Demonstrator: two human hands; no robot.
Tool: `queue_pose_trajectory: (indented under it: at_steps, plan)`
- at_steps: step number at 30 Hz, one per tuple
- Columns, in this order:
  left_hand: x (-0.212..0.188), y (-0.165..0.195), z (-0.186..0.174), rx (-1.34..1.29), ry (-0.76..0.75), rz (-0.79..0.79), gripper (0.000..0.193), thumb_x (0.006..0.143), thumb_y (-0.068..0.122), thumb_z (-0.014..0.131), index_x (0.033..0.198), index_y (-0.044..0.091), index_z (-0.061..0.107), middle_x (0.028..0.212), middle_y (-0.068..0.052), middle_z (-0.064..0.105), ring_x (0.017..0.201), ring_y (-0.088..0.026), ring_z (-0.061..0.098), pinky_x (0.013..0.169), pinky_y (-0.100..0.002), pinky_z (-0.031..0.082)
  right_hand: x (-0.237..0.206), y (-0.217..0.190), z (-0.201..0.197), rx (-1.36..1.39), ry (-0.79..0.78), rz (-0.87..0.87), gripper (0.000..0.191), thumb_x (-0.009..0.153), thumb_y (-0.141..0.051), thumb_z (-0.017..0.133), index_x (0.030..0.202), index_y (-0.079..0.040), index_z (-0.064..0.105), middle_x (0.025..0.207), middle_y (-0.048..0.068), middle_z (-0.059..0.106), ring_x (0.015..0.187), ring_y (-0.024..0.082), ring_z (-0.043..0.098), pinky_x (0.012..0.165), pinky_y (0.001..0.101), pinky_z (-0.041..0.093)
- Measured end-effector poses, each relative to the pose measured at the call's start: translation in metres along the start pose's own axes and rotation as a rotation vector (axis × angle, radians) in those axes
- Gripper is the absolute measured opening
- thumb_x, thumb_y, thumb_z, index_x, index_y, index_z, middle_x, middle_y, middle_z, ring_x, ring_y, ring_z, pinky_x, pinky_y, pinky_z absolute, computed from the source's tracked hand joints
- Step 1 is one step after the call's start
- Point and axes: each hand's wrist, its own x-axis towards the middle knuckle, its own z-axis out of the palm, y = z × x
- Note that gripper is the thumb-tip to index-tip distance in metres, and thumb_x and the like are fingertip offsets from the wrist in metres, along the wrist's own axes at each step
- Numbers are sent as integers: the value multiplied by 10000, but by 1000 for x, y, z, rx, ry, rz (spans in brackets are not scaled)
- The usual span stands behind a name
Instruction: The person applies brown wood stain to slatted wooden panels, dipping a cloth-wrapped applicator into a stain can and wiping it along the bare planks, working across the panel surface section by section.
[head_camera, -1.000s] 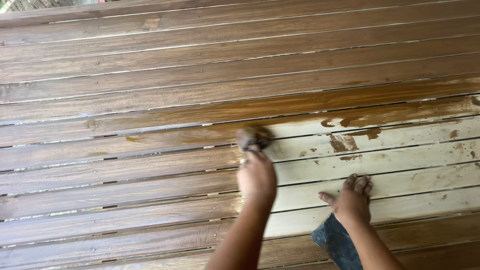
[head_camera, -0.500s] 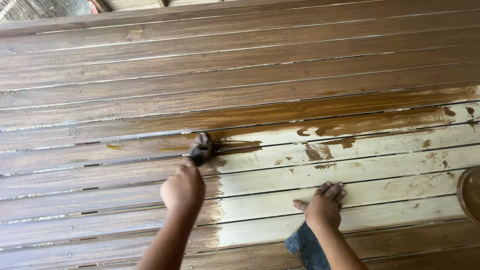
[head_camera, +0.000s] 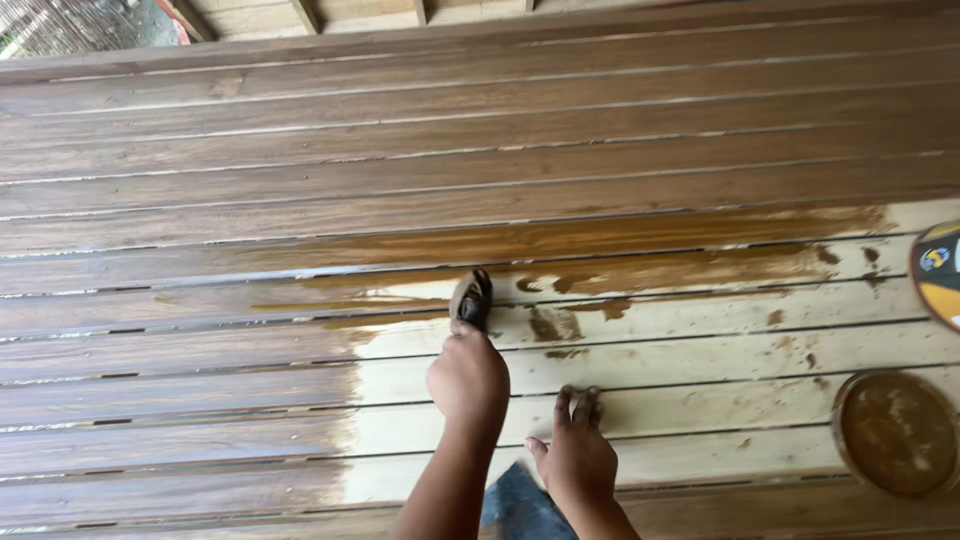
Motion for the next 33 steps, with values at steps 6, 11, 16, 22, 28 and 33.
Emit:
queue_pose_trajectory:
  at_steps: [6, 11, 16, 22, 28, 33]
  plan:
    - [10, -53, -6, 191, 20, 37, 388, 1001, 176, 409, 1336, 13, 516, 972, -179, 725, 756, -324, 759, 610, -457, 621, 20, 89, -44, 27, 24, 146, 976, 863, -669, 581, 1584, -108, 238, 1644, 174, 247, 1406, 404, 356, 1041, 427, 501]
    - [43, -165, -51, 278, -10, -327, 294, 1049, 224, 444, 1143, 41, 656, 940, -180, 784, 811, -306, 799, 671, -451, 639, 47, 116, -34, -115, -32, 138, 1242, 787, -700, 692, 1584, 21, 70, 1600, 390, 6, 1507, 493, 26, 1209, 533, 217]
    - [49, -164, -56, 215, 22, -331, 257, 977, 199, 542, 1031, 83, 764, 933, -188, 777, 858, -332, 771, 708, -456, 606, 56, 117, -21, -61, -17, 159, 1278, 748, -654, 741, 1573, 67, 84, 1582, 431, 9, 1507, 547, 28, 1228, 568, 183]
    - [7, -49, 4, -51, 47, -104, 328, 893, 102, 533, 1217, 61, 549, 915, -179, 737, 776, -384, 738, 666, -517, 592, 53, 115, -26, -45, -9, 133, 1272, 756, -664, 732, 1566, 73, 86, 1561, 460, -4, 1491, 576, 41, 1184, 606, 241]
    - [-17, 55, 19, -51, -68, 89, 460, 911, 129, 521, 1351, -2, 491, 947, -204, 736, 777, -348, 755, 653, -457, 617, 51, 117, -22, -105, 35, 114, 1227, 762, -667, 716, 1554, 52, 114, 1558, 451, 41, 1481, 576, 98, 1167, 606, 291]
    - [-7, 33, 2, -116, 26, 301, 257, 936, 132, 551, 1165, 172, 660, 934, -115, 730, 782, -323, 721, 651, -466, 584, 53, 118, -17, -136, 3, 112, 1216, 770, -660, 725, 1550, 68, 143, 1545, 470, 85, 1472, 591, 135, 1154, 618, 318]
